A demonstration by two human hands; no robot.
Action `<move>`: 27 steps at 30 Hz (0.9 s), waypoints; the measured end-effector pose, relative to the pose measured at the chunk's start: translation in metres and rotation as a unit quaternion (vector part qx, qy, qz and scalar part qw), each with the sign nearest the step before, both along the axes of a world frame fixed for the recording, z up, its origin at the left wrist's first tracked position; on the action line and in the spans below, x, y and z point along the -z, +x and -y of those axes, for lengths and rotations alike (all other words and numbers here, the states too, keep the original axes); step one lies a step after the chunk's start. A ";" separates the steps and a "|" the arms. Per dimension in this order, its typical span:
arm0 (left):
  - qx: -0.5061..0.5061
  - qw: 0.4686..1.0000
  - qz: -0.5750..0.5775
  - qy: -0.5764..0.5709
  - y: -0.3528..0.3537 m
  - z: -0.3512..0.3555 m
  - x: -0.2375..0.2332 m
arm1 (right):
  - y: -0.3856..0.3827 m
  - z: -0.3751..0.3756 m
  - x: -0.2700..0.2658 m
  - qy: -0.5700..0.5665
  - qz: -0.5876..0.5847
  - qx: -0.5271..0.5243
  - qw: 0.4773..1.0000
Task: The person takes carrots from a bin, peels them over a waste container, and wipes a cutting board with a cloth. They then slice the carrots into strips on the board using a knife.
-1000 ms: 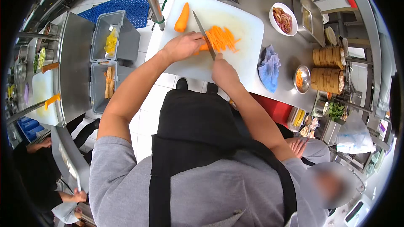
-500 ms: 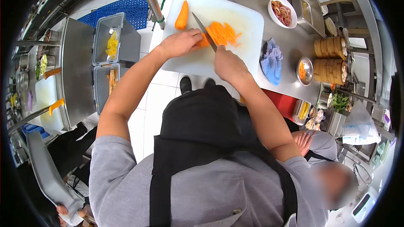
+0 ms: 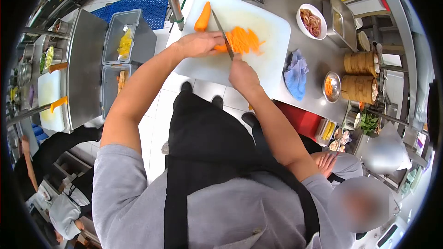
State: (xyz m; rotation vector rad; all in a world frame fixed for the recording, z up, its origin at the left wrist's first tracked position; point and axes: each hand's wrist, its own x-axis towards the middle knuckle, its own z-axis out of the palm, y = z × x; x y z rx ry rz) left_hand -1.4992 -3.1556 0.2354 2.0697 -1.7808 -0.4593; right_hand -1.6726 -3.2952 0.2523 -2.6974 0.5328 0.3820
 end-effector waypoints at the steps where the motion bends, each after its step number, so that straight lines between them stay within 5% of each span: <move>1: 0.004 1.000 -0.003 -0.003 0.000 0.000 0.004 | 0.004 -0.001 -0.017 0.002 -0.014 -0.016 1.000; 5: 0.024 0.999 0.003 -0.022 0.009 0.003 0.016 | 0.000 -0.013 -0.043 0.001 -0.063 0.000 0.998; 8: 0.037 0.998 -0.024 -0.040 0.011 -0.001 0.019 | -0.006 -0.015 0.017 -0.034 -0.005 0.025 0.999; 21: 0.085 0.988 -0.072 -0.111 0.025 -0.010 0.034 | 0.002 -0.048 0.017 -0.102 -0.040 0.103 0.989; 24: 0.029 0.986 -0.056 -0.154 0.019 -0.014 0.025 | 0.002 -0.043 0.011 -0.083 -0.058 0.093 0.991; 27: -0.079 0.991 -0.103 -0.040 0.013 -0.009 0.027 | -0.001 -0.041 0.012 -0.068 -0.048 0.077 0.994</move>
